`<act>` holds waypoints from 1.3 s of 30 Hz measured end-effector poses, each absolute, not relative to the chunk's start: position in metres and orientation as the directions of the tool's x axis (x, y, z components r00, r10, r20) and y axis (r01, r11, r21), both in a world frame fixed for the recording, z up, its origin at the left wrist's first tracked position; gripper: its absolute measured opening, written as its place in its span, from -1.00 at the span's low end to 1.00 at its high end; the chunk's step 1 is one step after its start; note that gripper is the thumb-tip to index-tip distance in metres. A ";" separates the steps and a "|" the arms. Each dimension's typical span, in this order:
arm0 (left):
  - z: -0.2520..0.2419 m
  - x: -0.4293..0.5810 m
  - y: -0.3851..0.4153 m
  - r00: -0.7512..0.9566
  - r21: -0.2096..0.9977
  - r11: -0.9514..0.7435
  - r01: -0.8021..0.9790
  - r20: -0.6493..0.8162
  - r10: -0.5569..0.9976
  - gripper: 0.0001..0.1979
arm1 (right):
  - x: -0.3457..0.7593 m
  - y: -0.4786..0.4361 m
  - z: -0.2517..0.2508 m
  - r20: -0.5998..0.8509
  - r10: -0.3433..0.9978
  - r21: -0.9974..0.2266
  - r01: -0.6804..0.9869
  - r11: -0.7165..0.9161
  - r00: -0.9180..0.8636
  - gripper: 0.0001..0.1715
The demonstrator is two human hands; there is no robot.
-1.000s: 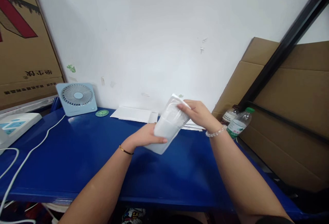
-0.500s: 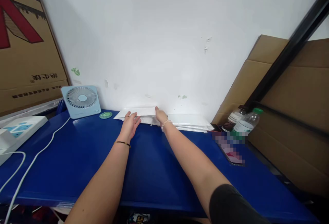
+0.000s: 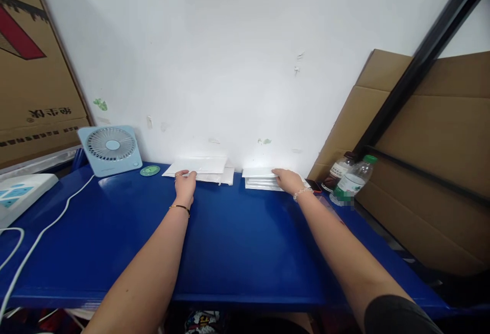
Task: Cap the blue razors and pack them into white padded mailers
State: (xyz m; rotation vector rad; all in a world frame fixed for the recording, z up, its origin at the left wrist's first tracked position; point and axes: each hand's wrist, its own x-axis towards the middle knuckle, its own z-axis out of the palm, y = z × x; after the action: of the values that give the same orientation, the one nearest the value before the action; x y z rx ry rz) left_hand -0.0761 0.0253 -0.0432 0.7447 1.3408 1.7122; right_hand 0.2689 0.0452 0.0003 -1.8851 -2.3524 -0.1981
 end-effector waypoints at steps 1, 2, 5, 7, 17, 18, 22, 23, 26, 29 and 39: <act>-0.041 -0.069 0.021 -0.467 0.968 -0.091 -0.233 -0.029 0.884 -0.58 | 0.267 0.042 0.001 0.206 0.959 0.023 0.980 0.196 -0.197 -0.50; -0.038 -0.059 0.015 -0.427 0.970 -0.075 -0.232 -0.032 0.904 -0.57 | 0.263 0.037 0.002 0.245 0.954 0.012 0.984 0.177 -0.175 -0.50; -0.034 -0.020 -0.004 -0.186 0.960 -0.012 -0.281 -0.043 0.982 -0.47 | 0.244 0.011 -0.001 0.367 0.920 -0.081 0.981 0.178 -0.136 -0.52; -0.034 0.007 -0.016 0.033 0.894 0.035 -0.446 -0.023 0.999 -0.37 | 0.227 -0.012 -0.007 0.399 0.892 -0.158 0.943 0.293 -0.211 -0.51; -0.024 0.020 -0.022 -0.300 0.760 -0.296 -0.578 0.140 0.944 -0.59 | 0.222 -0.044 -0.040 0.188 0.768 -0.486 0.622 0.614 -0.612 0.26; -0.020 0.018 -0.024 -0.310 0.750 -0.315 -0.581 0.154 0.938 -0.59 | 0.227 -0.040 -0.043 0.165 0.774 -0.505 0.622 0.598 -0.611 0.34; 0.001 0.014 -0.034 -0.335 0.720 -0.363 -0.592 0.189 0.923 -0.60 | 0.233 -0.029 -0.054 0.142 0.805 -0.553 0.629 0.547 -0.576 0.38; 0.005 0.013 -0.036 -0.339 0.714 -0.381 -0.587 0.211 0.917 -0.60 | 0.232 -0.028 -0.056 0.145 0.813 -0.562 0.630 0.537 -0.563 0.38; 0.012 0.011 -0.040 -0.357 0.699 -0.418 -0.580 0.244 0.902 -0.62 | 0.224 -0.028 -0.061 0.154 0.827 -0.581 0.627 0.518 -0.541 0.36; 0.013 0.011 -0.038 -0.386 0.691 -0.409 -0.596 0.200 0.901 -0.64 | 0.213 -0.031 -0.061 0.183 0.824 -0.614 0.592 0.522 -0.537 0.35; 0.012 0.002 -0.031 -0.451 0.652 -0.419 -0.631 0.131 0.883 -0.66 | 0.210 -0.036 -0.045 0.243 0.797 -0.473 0.650 0.595 -0.553 -0.04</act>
State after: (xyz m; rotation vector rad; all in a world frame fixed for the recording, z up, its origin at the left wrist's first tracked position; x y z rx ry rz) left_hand 0.0017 -0.0308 0.0120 0.5781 0.6546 1.9838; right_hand 0.2098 -0.0365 -0.0452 -1.1555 -2.3919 0.4598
